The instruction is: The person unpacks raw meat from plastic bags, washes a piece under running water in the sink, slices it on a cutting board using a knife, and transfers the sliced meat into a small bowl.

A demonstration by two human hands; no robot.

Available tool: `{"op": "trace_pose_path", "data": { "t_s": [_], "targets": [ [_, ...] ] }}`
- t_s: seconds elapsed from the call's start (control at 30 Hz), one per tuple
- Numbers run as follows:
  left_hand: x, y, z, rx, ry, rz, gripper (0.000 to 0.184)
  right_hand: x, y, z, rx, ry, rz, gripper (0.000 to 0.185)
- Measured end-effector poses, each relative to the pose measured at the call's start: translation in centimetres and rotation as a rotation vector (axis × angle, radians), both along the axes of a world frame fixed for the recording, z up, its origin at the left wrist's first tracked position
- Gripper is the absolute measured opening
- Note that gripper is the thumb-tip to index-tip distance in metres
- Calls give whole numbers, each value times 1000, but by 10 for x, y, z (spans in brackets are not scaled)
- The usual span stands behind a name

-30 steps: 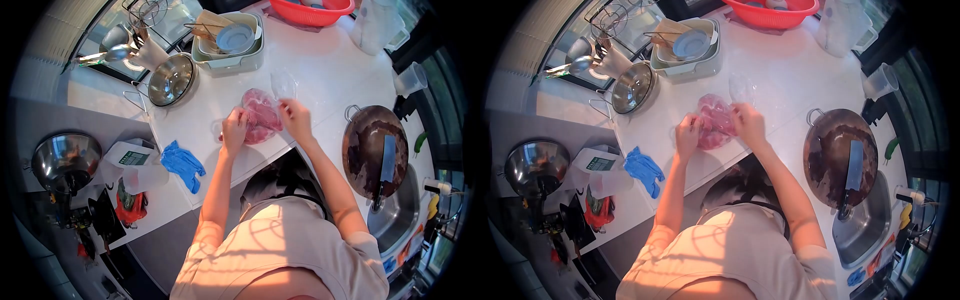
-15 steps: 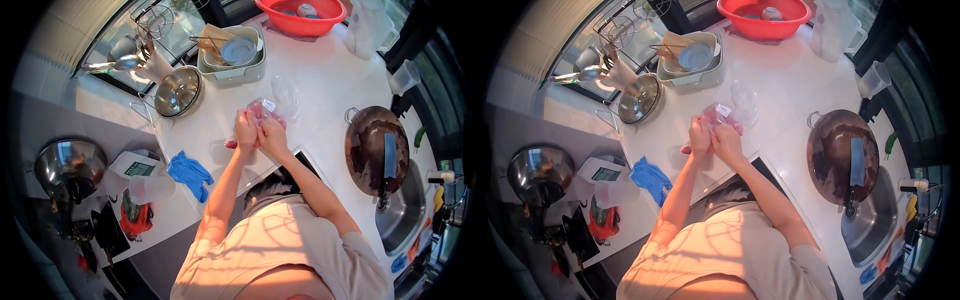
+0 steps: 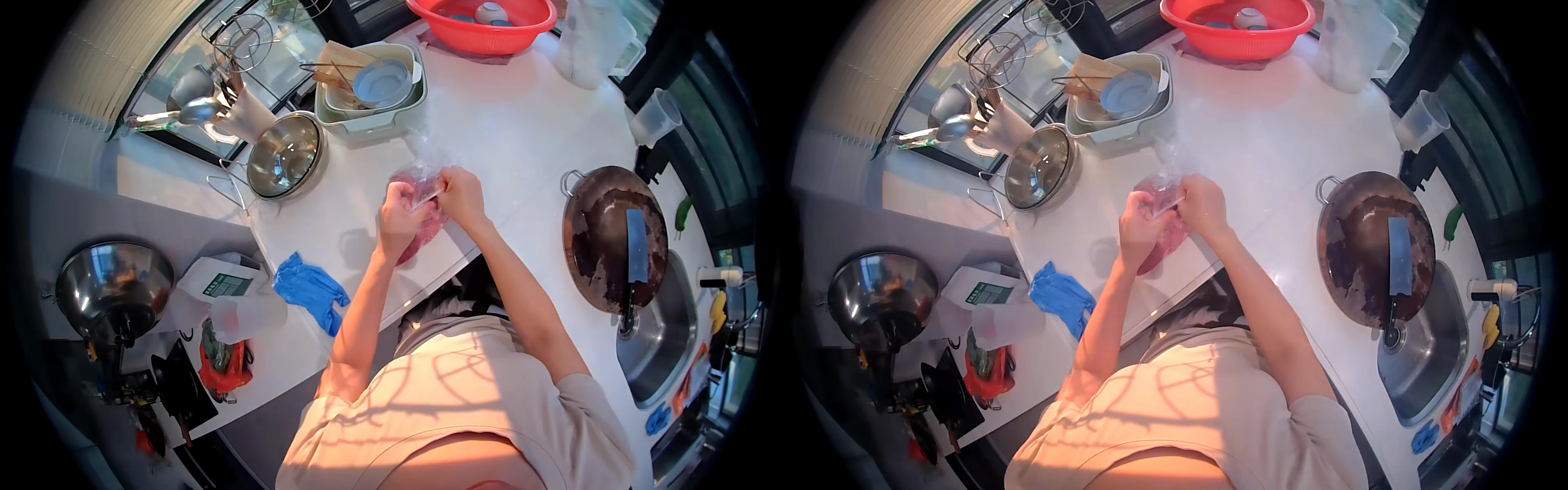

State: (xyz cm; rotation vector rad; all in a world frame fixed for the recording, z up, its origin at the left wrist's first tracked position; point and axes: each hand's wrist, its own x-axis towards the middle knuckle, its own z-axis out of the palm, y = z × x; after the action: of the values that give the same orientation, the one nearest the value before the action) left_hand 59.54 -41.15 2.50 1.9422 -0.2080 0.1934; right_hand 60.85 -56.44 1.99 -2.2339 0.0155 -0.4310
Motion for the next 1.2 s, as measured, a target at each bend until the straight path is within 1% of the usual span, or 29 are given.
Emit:
{"op": "trace_pose_path", "data": {
  "t_s": [0.03, 0.07, 0.17, 0.2, 0.3, 0.37, 0.4, 0.5, 0.53, 0.6, 0.63, 0.7, 0.73, 0.8, 0.83, 0.9, 0.93, 1.0, 1.1, 1.2],
  "targets": [
    [2, 5, 11, 120, -43, 2, 24, 0, -1, 5, 5, 6, 8, 5],
    [12, 10, -1, 141, -186, 88, 25, 0, -1, 7, 7, 11, 15, 5],
    [9, 27, 19, 236, -65, 185, 21, -3, 1, 8, 43, -117, -19, 8],
    [5, 36, 20, 234, -84, 255, 21, -4, -5, 8, 55, -103, -44, 8],
    [9, 73, -13, 33, 66, 372, 25, -1, -34, 0, 88, -100, -91, 10],
    [5, 90, -18, -139, 119, 450, 21, 0, -43, -10, 89, -140, -70, 11],
    [3, 95, -21, -227, 140, 490, 19, 1, -49, -14, 136, -118, -110, 11],
    [-3, 106, -54, -94, -52, 477, 16, 0, -60, -24, 268, 81, -114, 11],
    [-13, 100, -35, 54, -134, 346, 15, -1, -66, -27, 401, 174, -80, 11],
    [-17, 90, -27, 354, -229, 227, 25, -4, -72, -27, 666, 367, -11, 13],
    [-18, 84, -24, 504, -276, 166, 31, -8, -71, -24, 694, 361, 27, 12],
    [-18, 68, -17, 642, -170, 137, 45, -19, -70, -9, 751, 344, 105, 12],
    [-19, 62, -12, 710, -115, 121, 53, -23, -66, 0, 712, 265, 90, 15],
    [-21, 54, -3, 704, 26, 62, 63, -32, -52, 17, 634, 108, 55, 24],
    [-21, 51, 1, 700, 94, 31, 68, -35, -48, 22, 525, 10, 118, 26],
    [-20, 51, 4, 567, 121, -21, 70, -41, -41, 28, 304, -178, 235, 30],
    [-19, 51, 5, 501, 134, -46, 72, -44, -36, 27, 348, -85, 383, 29],
    [-14, 55, -1, 419, 166, -78, 70, -45, -16, 37, 268, 308, 544, 22],
    [-12, 54, 7, 332, 288, -90, 68, -29, 14, -8, -107, 248, 434, 19],
    [-10, 55, 14, 270, 406, -45, 69, -31, 42, -6, -156, 156, 252, 33]
  ]
}}
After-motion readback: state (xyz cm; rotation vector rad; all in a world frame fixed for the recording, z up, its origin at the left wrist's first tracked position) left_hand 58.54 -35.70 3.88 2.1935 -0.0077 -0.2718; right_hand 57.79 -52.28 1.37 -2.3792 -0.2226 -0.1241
